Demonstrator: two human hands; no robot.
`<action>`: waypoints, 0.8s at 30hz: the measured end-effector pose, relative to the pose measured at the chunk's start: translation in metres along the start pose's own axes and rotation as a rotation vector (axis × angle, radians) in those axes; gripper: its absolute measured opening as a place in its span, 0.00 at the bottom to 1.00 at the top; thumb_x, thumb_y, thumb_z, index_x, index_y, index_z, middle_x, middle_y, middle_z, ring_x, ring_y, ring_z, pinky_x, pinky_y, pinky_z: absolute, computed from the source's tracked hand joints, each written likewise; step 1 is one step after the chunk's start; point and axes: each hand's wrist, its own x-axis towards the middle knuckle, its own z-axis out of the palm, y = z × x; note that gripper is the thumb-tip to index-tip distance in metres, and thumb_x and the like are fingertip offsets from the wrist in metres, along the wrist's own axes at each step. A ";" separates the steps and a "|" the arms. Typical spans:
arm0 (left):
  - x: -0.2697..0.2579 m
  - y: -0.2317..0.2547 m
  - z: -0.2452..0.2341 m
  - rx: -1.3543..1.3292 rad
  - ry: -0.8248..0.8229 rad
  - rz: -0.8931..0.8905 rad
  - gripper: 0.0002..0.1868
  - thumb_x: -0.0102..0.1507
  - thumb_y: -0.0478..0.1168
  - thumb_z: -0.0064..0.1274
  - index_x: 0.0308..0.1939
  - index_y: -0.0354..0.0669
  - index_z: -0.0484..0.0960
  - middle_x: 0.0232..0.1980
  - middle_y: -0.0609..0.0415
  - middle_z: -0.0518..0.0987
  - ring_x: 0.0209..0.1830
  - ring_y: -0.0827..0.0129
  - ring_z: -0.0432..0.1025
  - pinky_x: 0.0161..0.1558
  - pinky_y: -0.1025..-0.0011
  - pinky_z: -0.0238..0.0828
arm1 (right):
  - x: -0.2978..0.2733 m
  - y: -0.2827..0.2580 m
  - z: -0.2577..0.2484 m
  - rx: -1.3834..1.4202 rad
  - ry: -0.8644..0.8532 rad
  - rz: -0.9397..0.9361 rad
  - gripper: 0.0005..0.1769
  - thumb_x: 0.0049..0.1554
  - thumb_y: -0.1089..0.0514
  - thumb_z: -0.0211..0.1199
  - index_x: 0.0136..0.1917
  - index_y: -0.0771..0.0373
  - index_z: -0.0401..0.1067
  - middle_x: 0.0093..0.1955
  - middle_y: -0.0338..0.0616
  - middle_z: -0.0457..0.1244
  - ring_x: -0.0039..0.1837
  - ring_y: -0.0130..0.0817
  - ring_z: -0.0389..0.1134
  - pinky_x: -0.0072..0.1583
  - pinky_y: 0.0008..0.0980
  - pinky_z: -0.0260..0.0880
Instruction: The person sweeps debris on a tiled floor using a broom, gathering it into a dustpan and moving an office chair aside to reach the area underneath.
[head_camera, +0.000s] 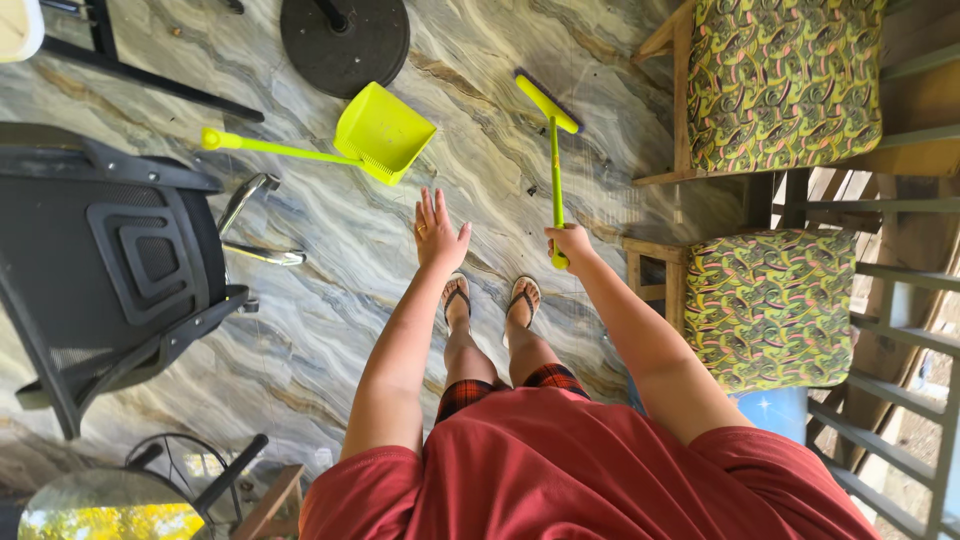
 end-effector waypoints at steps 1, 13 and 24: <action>-0.005 0.006 -0.004 -0.004 0.006 -0.012 0.51 0.65 0.56 0.54 0.82 0.50 0.38 0.85 0.47 0.34 0.84 0.46 0.36 0.77 0.47 0.37 | -0.004 -0.003 -0.003 -0.012 -0.008 0.000 0.14 0.57 0.59 0.68 0.49 0.70 0.67 0.34 0.44 0.61 0.30 0.33 0.61 0.33 0.35 0.63; -0.015 -0.018 -0.043 -0.278 0.131 -0.187 0.51 0.64 0.50 0.60 0.80 0.47 0.41 0.84 0.42 0.39 0.82 0.41 0.37 0.74 0.45 0.39 | -0.038 -0.041 -0.036 0.361 -0.367 0.329 0.07 0.62 0.59 0.58 0.47 0.64 0.63 0.35 0.38 0.58 0.31 0.25 0.60 0.34 0.30 0.63; 0.038 -0.136 -0.077 -0.568 0.442 -0.273 0.54 0.61 0.46 0.63 0.80 0.39 0.42 0.82 0.38 0.48 0.81 0.42 0.47 0.77 0.49 0.43 | -0.046 -0.059 0.020 0.225 -0.415 0.425 0.06 0.58 0.62 0.51 0.48 0.54 0.58 0.35 0.35 0.58 0.31 0.23 0.57 0.34 0.27 0.59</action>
